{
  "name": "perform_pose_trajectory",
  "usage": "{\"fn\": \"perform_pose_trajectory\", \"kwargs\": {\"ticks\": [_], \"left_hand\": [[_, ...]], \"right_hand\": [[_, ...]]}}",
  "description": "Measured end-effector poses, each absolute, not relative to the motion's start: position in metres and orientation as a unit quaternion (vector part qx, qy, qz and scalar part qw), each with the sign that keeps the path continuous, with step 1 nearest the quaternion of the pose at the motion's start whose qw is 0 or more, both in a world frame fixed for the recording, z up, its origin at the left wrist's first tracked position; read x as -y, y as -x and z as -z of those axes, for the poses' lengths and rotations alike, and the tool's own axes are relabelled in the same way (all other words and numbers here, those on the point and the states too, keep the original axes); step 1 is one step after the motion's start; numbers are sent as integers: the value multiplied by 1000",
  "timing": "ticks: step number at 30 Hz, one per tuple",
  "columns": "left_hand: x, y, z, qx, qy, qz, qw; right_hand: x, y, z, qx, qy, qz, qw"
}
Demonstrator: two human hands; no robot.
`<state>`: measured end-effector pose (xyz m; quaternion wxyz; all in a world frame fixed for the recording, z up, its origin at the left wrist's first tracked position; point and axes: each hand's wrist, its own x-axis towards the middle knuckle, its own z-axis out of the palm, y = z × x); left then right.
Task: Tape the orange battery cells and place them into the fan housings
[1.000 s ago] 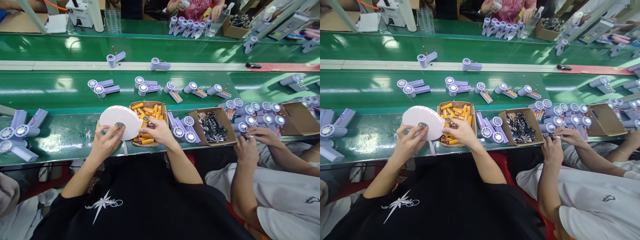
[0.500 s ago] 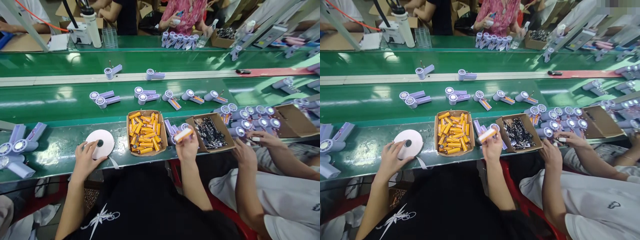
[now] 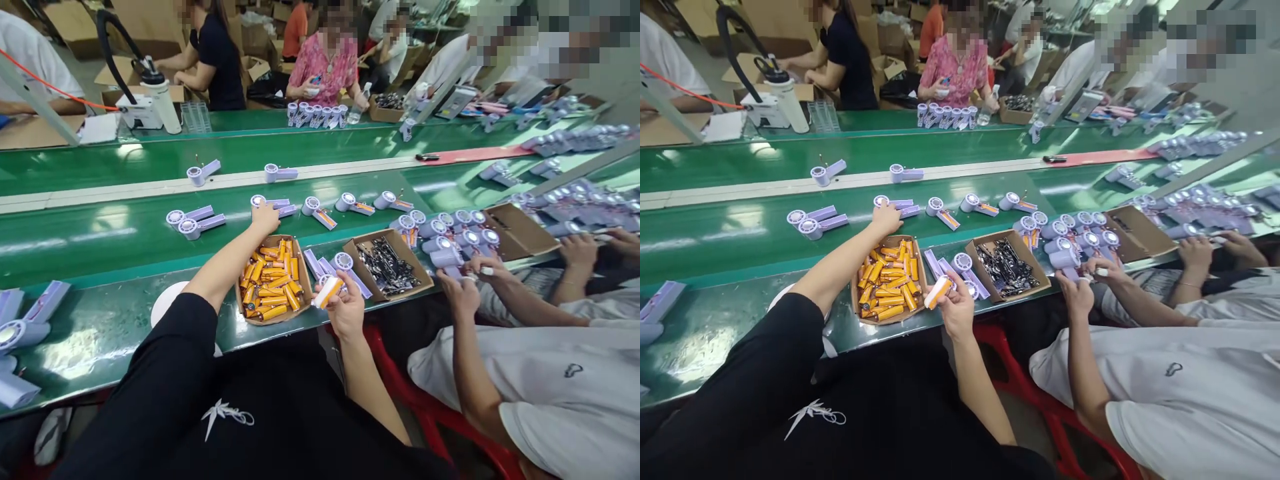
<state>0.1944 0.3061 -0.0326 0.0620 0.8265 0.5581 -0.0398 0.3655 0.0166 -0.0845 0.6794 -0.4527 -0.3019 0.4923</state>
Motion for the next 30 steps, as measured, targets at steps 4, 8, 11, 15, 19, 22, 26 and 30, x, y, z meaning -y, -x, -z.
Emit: {"fn": "perform_pose_trajectory", "kwargs": {"ticks": [4,8,11,15,19,22,26,30], "left_hand": [[-311,-182,46,-522,-848,68,61],[-316,-162,49,-473,-873,94,72],[-317,-163,51,-456,-881,98,78],[-319,-174,55,-450,-885,92,76],[-331,-180,56,-450,-883,99,87],[-344,-181,54,-448,-881,103,111],[-351,-180,54,-456,-875,77,142],[-347,-185,61,-482,-861,32,157]], "right_hand": [[3,-385,104,264,480,-490,678],[-3,-405,105,264,498,-465,683],[-30,-413,85,319,508,-452,661],[-88,-416,50,430,489,-457,606],[-159,-414,36,493,472,-474,555],[-207,-409,41,545,523,-419,503],[-248,-399,54,639,565,-341,395],[-265,-388,63,712,579,-268,295]]}}
